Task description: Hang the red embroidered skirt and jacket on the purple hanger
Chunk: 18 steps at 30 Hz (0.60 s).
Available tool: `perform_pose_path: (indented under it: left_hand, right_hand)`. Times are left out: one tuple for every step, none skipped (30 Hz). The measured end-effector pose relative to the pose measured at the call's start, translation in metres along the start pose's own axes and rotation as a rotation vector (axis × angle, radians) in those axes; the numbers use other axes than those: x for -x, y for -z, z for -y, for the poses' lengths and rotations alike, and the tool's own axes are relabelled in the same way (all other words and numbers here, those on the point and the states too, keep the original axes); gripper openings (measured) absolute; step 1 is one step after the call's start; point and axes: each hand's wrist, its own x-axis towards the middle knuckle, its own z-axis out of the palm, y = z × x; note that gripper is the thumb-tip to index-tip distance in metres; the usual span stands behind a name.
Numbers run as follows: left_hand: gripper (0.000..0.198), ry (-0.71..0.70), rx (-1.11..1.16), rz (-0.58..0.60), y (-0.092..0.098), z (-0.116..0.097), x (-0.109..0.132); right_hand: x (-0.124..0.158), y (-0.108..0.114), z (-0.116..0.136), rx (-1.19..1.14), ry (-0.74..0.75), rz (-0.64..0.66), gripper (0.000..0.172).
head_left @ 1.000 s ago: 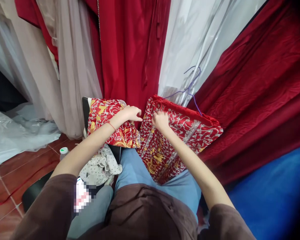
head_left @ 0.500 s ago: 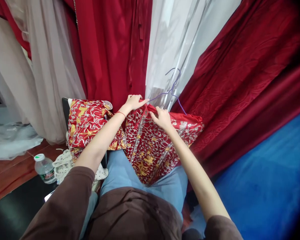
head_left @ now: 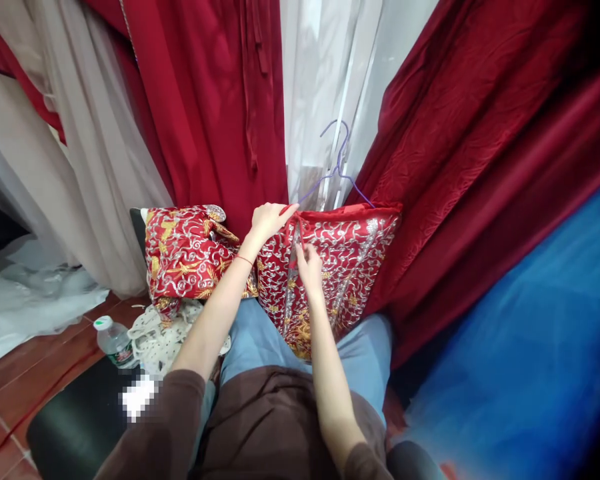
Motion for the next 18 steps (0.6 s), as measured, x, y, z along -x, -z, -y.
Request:
perform_pose_path:
  left_hand:
    - [0.067,0.007,-0.002,-0.002,0.0,-0.001,0.001]
    - [0.066,0.016,-0.004,0.0,-0.001,-0.001,0.001]
    - [0.065,0.024,-0.005,0.005,-0.001,-0.002,0.002]
    - [0.064,0.033,-0.006,0.01,-0.002,-0.002,0.002]
    - [0.064,0.039,-0.007,0.016,-0.002,-0.003,0.002]
    - [0.065,0.043,-0.006,0.021,-0.003,-0.003,0.002]
    - [0.065,0.044,-0.003,0.025,-0.003,-0.004,0.002]
    - [0.065,0.043,0.001,0.026,-0.003,-0.005,0.003]
    - [0.066,0.041,0.006,0.026,-0.003,-0.005,0.003]
    - [0.066,0.04,0.009,0.027,-0.003,-0.005,0.003]
    - [0.066,0.041,0.012,0.028,-0.003,-0.006,0.004]
    - [0.066,0.044,0.012,0.027,-0.003,-0.006,0.004]
    - [0.065,0.047,0.01,0.026,-0.004,-0.006,0.004]
    - [0.065,0.053,0.005,0.024,-0.004,-0.006,0.004]
    - [0.064,0.057,-0.001,0.023,-0.005,-0.005,0.003]
    - [0.064,0.06,-0.006,0.02,-0.005,-0.005,0.003]
    - [0.063,0.06,-0.01,0.017,-0.006,-0.005,0.002]
    - [0.063,0.058,-0.01,0.014,-0.007,-0.004,0.002]
  right_hand:
    - [0.004,-0.001,-0.007,-0.073,-0.025,0.051,0.043]
    - [0.008,0.0,-0.014,-0.138,-0.042,0.097,0.045]
    - [0.012,0.004,-0.019,-0.201,-0.059,0.145,0.047]
    - [0.017,0.011,-0.023,-0.258,-0.076,0.197,0.048]
    - [0.022,0.019,-0.025,-0.305,-0.091,0.244,0.049]
    - [0.026,0.029,-0.027,-0.335,-0.101,0.281,0.05]
    - [0.03,0.039,-0.028,-0.35,-0.106,0.302,0.051]
    - [0.033,0.048,-0.029,-0.357,-0.108,0.305,0.051]
    - [0.035,0.057,-0.03,-0.359,-0.108,0.293,0.052]
    - [0.036,0.064,-0.032,-0.364,-0.11,0.267,0.052]
    - [0.036,0.07,-0.034,-0.374,-0.114,0.231,0.053]
    - [0.035,0.074,-0.039,-0.392,-0.122,0.184,0.054]
    - [0.034,0.077,-0.044,-0.419,-0.135,0.118,0.055]
    - [0.033,0.08,-0.05,-0.455,-0.154,0.034,0.056]
    - [0.032,0.083,-0.057,-0.497,-0.177,-0.066,0.057]
    - [0.032,0.088,-0.065,-0.538,-0.2,-0.169,0.058]
    - [0.032,0.093,-0.073,-0.573,-0.221,-0.262,0.058]
    - [0.032,0.1,-0.081,-0.597,-0.238,-0.339,0.058]
